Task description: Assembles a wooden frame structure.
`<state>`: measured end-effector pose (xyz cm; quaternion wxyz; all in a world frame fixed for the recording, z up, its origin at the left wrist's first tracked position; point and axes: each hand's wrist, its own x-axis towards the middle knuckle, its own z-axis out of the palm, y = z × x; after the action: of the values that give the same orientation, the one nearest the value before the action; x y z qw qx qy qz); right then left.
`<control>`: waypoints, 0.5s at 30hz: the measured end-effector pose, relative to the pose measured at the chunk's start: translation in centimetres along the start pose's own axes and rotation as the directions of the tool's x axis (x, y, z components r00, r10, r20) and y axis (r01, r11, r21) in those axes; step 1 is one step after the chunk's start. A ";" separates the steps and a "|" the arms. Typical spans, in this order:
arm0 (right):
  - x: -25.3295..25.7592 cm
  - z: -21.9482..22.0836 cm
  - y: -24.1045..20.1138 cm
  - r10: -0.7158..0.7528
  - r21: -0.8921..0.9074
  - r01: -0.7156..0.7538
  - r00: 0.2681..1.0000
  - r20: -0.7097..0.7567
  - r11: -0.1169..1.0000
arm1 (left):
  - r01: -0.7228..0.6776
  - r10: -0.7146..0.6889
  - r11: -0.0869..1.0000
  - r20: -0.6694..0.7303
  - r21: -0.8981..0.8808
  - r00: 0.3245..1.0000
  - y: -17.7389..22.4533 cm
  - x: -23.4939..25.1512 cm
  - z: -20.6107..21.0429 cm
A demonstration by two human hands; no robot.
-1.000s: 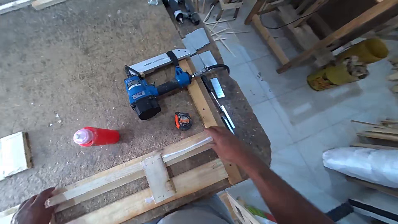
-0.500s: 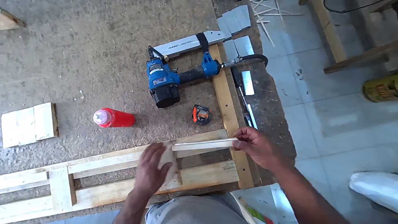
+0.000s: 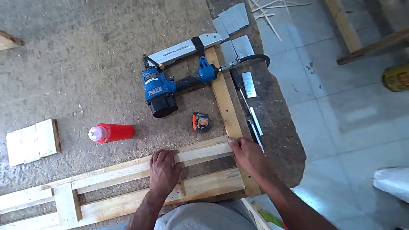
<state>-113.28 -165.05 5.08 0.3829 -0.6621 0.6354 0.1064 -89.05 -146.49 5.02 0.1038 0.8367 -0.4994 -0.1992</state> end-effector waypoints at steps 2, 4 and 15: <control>0.5 -0.1 0.1 -0.059 -0.112 0.060 0.998 0.012 0.992 | 0.038 -0.041 0.997 0.059 0.061 0.997 0.5 0.5 -0.6; 0.9 -0.5 0.4 -0.105 -0.154 0.113 0.993 0.057 0.982 | 0.074 -0.088 0.991 0.128 0.112 0.988 1.1 1.0 -1.2; 0.9 -1.3 0.1 -0.070 -0.071 0.079 0.990 0.121 0.994 | 0.126 -0.143 0.987 0.179 0.100 0.973 2.0 1.3 -2.0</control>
<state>-113.71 -166.58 5.38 0.3982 -0.6918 0.5821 0.1551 -89.21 -148.68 7.26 0.0063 0.8502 -0.4573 -0.2610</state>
